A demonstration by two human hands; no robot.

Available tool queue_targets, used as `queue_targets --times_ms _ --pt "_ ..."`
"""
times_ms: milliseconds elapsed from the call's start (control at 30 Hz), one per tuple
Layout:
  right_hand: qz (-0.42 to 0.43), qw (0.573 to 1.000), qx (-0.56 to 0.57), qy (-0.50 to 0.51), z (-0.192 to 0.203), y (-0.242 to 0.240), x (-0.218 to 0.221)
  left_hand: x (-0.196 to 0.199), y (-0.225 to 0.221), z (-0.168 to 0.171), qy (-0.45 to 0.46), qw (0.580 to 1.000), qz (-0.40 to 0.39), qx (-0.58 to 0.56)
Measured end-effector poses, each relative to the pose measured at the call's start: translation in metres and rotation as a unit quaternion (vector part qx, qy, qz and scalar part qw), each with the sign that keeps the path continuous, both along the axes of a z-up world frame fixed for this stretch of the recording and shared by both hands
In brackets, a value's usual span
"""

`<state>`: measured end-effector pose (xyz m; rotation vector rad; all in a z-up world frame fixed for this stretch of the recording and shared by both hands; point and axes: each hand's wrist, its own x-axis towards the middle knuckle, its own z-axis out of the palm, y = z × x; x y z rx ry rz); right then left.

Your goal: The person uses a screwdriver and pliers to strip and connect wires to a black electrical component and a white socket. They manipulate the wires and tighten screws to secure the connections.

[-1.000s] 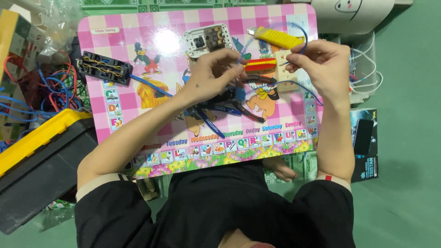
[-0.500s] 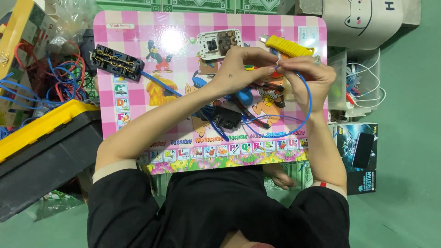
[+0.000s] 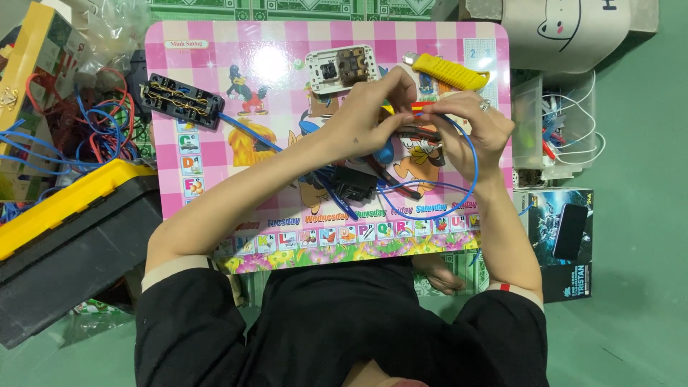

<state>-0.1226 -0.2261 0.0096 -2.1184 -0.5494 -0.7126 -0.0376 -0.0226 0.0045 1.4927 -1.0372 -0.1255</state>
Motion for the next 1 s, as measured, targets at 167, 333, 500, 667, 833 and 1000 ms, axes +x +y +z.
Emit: queue_targets --times_ms 167,333,500,667,833,1000 --pt "0.057 0.997 -0.045 -0.011 0.002 -0.006 0.000 -0.002 -0.003 -0.003 0.055 0.998 -0.036 0.024" --pt "0.073 0.992 -0.103 -0.025 0.002 -0.007 -0.002 -0.002 -0.006 -0.006 0.054 0.996 -0.061 0.023" --pt "0.006 0.989 0.096 0.111 -0.015 0.006 -0.013 -0.019 -0.009 -0.016 -0.353 0.925 0.126 0.056" --pt "-0.033 0.899 0.277 0.337 -0.045 -0.022 -0.010 -0.018 -0.005 -0.019 -0.553 0.808 0.197 0.051" --pt "-0.029 0.994 -0.048 0.095 -0.006 0.004 -0.017 -0.014 -0.003 -0.018 -0.114 0.982 0.094 0.115" --pt "0.030 0.991 -0.126 -0.019 -0.010 -0.007 -0.021 0.002 0.001 -0.021 0.026 0.996 -0.078 -0.045"
